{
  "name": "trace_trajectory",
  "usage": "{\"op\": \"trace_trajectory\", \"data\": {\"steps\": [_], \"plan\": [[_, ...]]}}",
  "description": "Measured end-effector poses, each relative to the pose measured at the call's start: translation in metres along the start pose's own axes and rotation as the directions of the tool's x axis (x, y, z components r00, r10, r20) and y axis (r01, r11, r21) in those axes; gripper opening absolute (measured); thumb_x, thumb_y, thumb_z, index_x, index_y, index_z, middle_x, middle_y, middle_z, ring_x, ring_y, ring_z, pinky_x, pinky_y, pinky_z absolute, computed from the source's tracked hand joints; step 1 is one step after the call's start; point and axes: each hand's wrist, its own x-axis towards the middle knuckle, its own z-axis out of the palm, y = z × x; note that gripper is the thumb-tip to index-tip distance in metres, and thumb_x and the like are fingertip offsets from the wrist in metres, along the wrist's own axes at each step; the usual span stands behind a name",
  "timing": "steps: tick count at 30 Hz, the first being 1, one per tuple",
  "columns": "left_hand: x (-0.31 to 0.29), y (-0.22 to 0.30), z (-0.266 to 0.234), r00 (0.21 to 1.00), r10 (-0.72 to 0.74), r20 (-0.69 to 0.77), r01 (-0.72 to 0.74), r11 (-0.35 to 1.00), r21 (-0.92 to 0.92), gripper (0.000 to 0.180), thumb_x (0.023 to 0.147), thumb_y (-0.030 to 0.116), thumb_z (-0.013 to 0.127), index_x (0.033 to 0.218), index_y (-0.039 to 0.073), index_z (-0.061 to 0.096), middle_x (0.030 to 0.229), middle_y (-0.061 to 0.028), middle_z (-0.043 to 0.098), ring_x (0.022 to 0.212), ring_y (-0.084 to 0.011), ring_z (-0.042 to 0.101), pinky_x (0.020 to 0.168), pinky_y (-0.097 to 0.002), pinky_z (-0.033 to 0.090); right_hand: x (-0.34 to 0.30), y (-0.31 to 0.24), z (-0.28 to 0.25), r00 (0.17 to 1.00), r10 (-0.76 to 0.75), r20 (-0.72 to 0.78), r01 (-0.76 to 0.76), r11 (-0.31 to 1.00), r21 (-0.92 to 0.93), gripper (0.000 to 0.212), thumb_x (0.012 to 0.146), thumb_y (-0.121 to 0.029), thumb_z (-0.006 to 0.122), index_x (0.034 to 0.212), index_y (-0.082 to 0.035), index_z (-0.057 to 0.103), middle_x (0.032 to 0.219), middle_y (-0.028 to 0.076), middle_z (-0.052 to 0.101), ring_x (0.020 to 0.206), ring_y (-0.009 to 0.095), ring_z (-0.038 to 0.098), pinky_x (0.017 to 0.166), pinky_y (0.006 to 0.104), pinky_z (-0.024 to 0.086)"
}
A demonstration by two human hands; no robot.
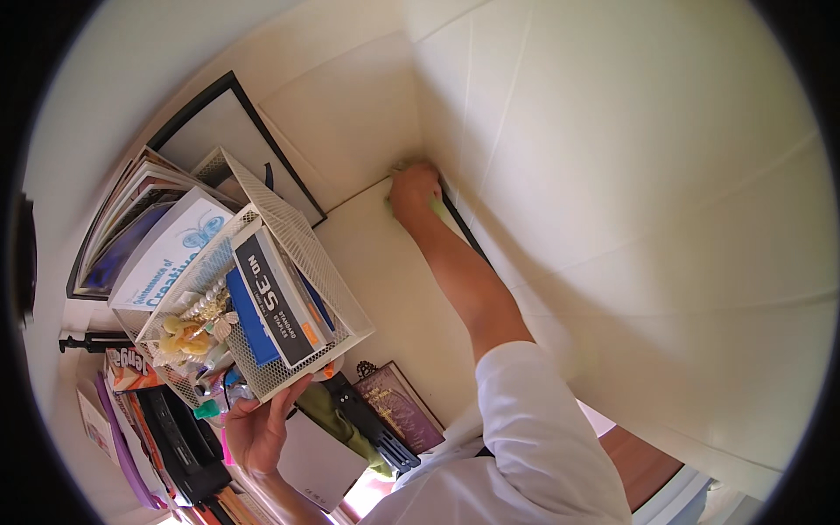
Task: The person wipes down a white desk and various objects on it using a green cloth, including a passport, a white container, a medicine box, a product box, a small fan, and a wire basket.
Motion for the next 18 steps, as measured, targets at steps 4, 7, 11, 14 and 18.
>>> {"op": "trace_trajectory", "data": {"steps": [4, 7, 11, 14, 18], "plan": [[-0.002, 0.0, 0.0, 1.0, -0.014, 0.015, 0.014, 1.0, 0.027, 0.072, 0.071, -0.009, 0.032, 0.138, -0.006, 0.005, 0.142, -0.034, -0.003, 0.133, -0.0467, -0.004, 0.109, -0.0507, 0.023, -0.002, 0.045, 0.021, 0.965, -0.068, 0.252, 0.027, 0.986, 0.163, 0.034, 0.082, -0.022, 0.057, 0.107, 0.001, 0.06, 0.123, 0.025, 0.042, 0.103, 0.038, 0.052, 0.068, 0.0496, 0.052], [0.001, 0.009, -0.007, 0.999, 0.01, 0.035, -0.012, 0.998, 0.066, 0.072, 0.071, -0.008, 0.032, 0.138, -0.006, 0.005, 0.142, -0.0341, -0.001, 0.133, -0.0469, -0.003, 0.108, -0.051, 0.025, -0.01, 0.013, -0.006, 0.966, -0.146, -0.214, 0.23, 0.865, 0.445, 0.034, 0.079, -0.017, 0.06, 0.106, 0.002, 0.06, 0.117, 0.024, 0.045, 0.102, 0.037, 0.053, 0.069, 0.0437, 0.054], [0.0, -0.005, 0.004, 1.0, -0.023, 0.006, 0.023, 0.995, 0.1, 0.071, 0.072, -0.008, 0.032, 0.138, -0.007, 0.006, 0.141, -0.0355, 0.0, 0.132, -0.0475, -0.001, 0.106, -0.0515, 0.029, 0.001, 0.007, 0.02, 0.849, 0.088, -0.522, 0.12, 0.929, 0.351, 0.028, 0.075, -0.01, 0.06, 0.099, 0.003, 0.062, 0.107, 0.021, 0.049, 0.096, 0.039, 0.055, 0.066, 0.0394, 0.055], [-0.004, 0.008, -0.004, 1.0, 0.01, -0.008, -0.01, 0.999, 0.037, 0.07, 0.072, -0.007, 0.032, 0.137, -0.008, 0.006, 0.14, -0.0361, 0.0, 0.132, -0.0475, -0.001, 0.106, -0.0512, 0.029, -0.007, -0.01, -0.001, 0.974, -0.118, -0.195, 0.169, 0.948, 0.268, 0.022, 0.074, -0.01, 0.062, 0.092, 0.002, 0.065, 0.104, 0.02, 0.052, 0.091, 0.037, 0.057, 0.061, 0.0383, 0.055], [-0.001, 0.004, -0.001, 0.999, -0.029, -0.025, 0.03, 0.999, 0.031, 0.07, 0.072, -0.008, 0.032, 0.137, -0.009, 0.007, 0.14, -0.0363, 0.0, 0.133, -0.0474, -0.001, 0.107, -0.0509, 0.027, 0.015, 0.01, 0.013, 0.986, -0.024, -0.163, 0.044, 0.991, 0.123, 0.019, 0.074, -0.013, 0.062, 0.086, 0.0, 0.068, 0.106, 0.019, 0.052, 0.089, 0.037, 0.058, 0.058, 0.0382, 0.055]]}}
